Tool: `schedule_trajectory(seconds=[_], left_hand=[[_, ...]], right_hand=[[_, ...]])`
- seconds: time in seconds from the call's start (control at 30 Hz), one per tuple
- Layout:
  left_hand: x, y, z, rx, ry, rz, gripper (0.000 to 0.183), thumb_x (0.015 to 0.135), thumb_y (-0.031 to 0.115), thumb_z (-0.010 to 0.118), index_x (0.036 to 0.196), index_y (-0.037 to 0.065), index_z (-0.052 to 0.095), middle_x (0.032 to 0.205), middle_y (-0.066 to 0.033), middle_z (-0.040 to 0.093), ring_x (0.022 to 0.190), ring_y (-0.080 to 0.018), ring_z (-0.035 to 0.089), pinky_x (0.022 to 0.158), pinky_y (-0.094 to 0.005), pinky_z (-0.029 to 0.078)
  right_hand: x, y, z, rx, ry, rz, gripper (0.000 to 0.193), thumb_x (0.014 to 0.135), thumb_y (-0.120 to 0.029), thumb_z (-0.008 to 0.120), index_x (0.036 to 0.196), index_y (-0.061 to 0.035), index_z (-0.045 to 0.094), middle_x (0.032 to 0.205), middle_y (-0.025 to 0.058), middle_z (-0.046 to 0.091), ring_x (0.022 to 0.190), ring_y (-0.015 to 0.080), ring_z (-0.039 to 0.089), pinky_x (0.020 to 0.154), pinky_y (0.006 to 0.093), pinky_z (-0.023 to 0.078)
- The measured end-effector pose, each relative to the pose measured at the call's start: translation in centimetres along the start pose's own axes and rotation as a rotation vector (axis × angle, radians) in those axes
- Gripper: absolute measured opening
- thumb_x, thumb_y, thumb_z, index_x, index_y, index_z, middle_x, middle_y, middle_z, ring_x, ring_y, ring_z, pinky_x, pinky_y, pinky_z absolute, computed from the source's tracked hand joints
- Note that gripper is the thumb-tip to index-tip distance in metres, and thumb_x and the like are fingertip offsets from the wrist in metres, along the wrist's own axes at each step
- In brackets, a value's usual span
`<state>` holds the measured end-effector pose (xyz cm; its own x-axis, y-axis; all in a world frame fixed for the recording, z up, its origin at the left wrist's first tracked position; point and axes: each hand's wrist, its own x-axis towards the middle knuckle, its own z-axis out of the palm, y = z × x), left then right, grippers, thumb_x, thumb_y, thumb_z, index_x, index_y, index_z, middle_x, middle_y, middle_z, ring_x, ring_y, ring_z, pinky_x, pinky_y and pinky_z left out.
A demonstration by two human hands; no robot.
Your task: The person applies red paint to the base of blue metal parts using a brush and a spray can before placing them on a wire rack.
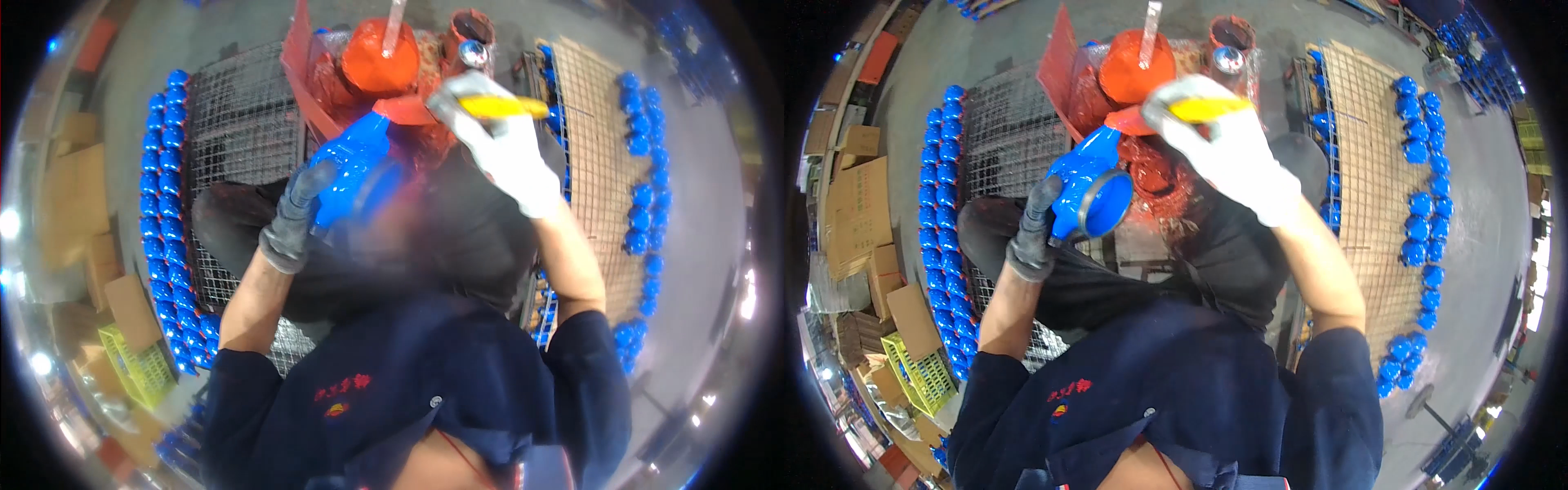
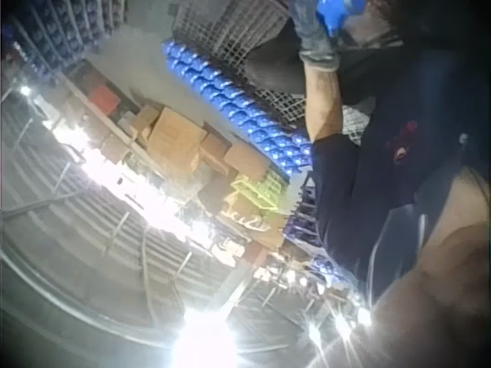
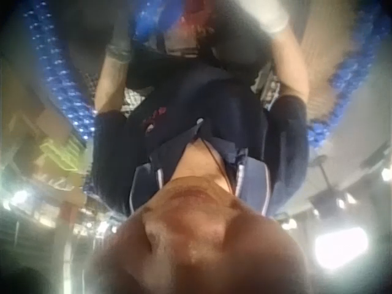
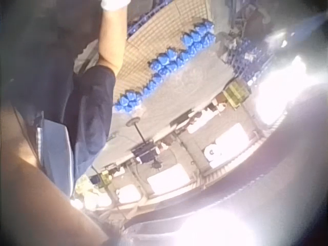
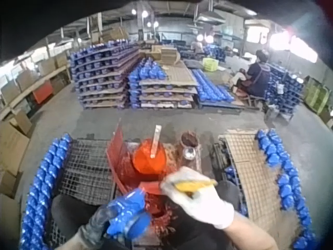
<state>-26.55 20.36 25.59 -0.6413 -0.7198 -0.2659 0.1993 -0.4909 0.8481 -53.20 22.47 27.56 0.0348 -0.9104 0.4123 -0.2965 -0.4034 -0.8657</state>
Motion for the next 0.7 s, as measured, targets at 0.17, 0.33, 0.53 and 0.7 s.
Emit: schedule_trajectory(seconds=[0.17,0.33,0.53,0.7], left_hand=[[1.3,-5.9,-4.0,-1.367,0.050,-0.158,0.084,0.095,0.056,0.063,0.148,-0.005,0.037,0.133,-0.0253,0.057,0.074,-0.0238,0.059,0.069,-0.0368,0.053],[4.4,-3.9,-3.2,-1.107,-0.780,0.072,0.065,0.102,0.038,0.057,0.148,-0.004,0.036,0.122,-0.0232,0.059,0.062,-0.0206,0.054,0.062,-0.0289,0.050],[2.6,1.8,-7.7,-0.709,-0.385,0.362,0.082,0.097,0.059,0.059,0.156,0.009,0.031,0.154,-0.0138,0.043,0.135,-0.0270,0.050,0.106,-0.0437,0.049],[5.8,7.4,-8.1,-0.902,-0.490,0.234,0.081,0.095,0.041,0.068,0.157,0.008,0.028,0.160,-0.0188,0.036,0.144,-0.0415,0.039,0.114,-0.0591,0.041]], right_hand=[[-2.5,5.9,2.7,0.505,0.201,0.104,0.015,0.092,0.004,0.067,0.107,0.0003,0.067,0.103,0.0088,0.069,0.091,0.0163,0.067,0.084,0.0308,0.055],[-2.5,9.4,4.3,0.731,0.405,0.035,0.017,0.093,0.006,0.063,0.109,0.0014,0.066,0.100,0.0101,0.068,0.087,0.0207,0.068,0.083,0.0332,0.055],[0.7,8.0,-0.7,0.009,0.243,0.188,0.021,0.088,-0.004,0.075,0.107,0.0030,0.074,0.110,0.0066,0.075,0.099,0.0117,0.067,0.092,0.0265,0.052],[3.6,13.3,1.2,-0.569,-0.025,-0.176,0.017,0.083,-0.018,0.076,0.100,-0.0176,0.077,0.088,0.0034,0.065,0.087,0.0259,0.060,0.080,0.0377,0.050]])
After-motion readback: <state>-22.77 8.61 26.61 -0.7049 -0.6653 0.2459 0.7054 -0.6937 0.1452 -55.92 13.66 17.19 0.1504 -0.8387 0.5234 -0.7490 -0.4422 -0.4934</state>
